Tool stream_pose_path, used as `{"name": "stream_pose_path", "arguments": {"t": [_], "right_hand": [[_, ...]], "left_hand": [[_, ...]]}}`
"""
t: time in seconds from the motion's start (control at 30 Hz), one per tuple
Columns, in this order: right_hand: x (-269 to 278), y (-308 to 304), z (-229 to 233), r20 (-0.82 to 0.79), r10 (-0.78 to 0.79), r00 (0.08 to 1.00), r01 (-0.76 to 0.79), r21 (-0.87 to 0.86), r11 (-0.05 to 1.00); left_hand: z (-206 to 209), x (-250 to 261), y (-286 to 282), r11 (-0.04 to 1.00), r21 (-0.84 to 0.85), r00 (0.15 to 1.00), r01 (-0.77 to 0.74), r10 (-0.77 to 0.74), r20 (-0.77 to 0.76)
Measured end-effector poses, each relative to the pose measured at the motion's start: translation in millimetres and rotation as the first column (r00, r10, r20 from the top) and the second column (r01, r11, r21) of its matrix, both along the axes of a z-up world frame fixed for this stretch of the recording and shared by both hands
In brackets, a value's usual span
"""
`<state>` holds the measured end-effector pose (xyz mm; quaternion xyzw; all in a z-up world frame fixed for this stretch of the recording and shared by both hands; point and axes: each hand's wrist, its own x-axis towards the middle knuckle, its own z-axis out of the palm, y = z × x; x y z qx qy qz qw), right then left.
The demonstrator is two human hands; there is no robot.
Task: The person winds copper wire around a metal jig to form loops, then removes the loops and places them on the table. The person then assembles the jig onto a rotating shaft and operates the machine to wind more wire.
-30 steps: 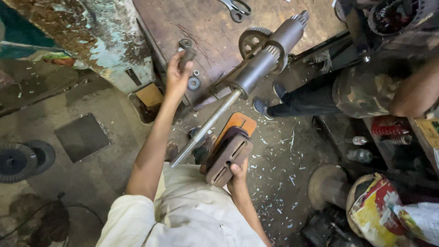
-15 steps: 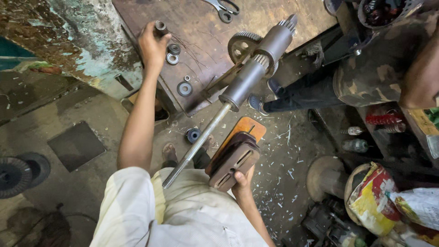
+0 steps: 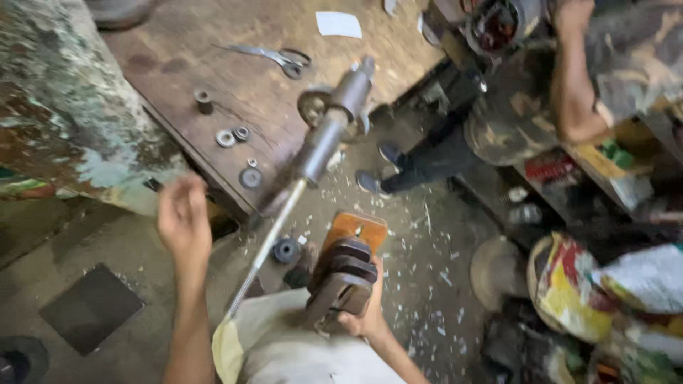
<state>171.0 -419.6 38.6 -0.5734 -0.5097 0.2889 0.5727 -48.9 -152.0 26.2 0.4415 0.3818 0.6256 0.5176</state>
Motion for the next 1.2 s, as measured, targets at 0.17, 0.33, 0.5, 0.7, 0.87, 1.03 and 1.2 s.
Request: {"name": "stream_pose_path", "arguments": {"t": [0.17, 0.33, 0.5, 0.7, 0.87, 1.03, 1.2], "right_hand": [[-17, -7, 23, -0.138, 0.371, 0.918, -0.375, -0.007, 0.927], [-80, 28, 86, 0.266, 0.349, 0.899, -0.393, 0.135, 0.909], [-148, 58, 136, 0.048, 0.201, 0.978, -0.200, 0.470, 0.860], [-126, 79, 132, 0.445, 0.151, 0.883, -0.339, 0.380, 0.861], [-106, 96, 133, 0.447, 0.010, 0.895, -0.193, 0.367, 0.910], [-94, 107, 145, 0.513, -0.139, 0.847, 0.007, 0.251, 0.968], [-59, 133, 150, 0.563, -0.289, 0.775, 0.131, 0.304, 0.944]], "left_hand": [[50, -38, -112, 0.725, 0.198, 0.749, 0.660, -0.656, -0.095], [94, -57, -148, 0.626, 0.383, 0.734, 0.679, -0.594, -0.329], [94, -69, -158, 0.792, 0.280, 0.840, 0.543, -0.512, -0.181], [95, -70, -107, 0.782, 0.180, 0.730, 0.596, -0.622, 0.282], [99, -58, -44, 0.667, 0.218, 0.652, 0.712, -0.744, 0.146], [103, -32, -30, 0.566, 0.425, 0.592, 0.706, -0.802, 0.083], [120, 15, 6, 0.544, 0.550, 0.717, 0.634, -0.679, -0.155]]}}
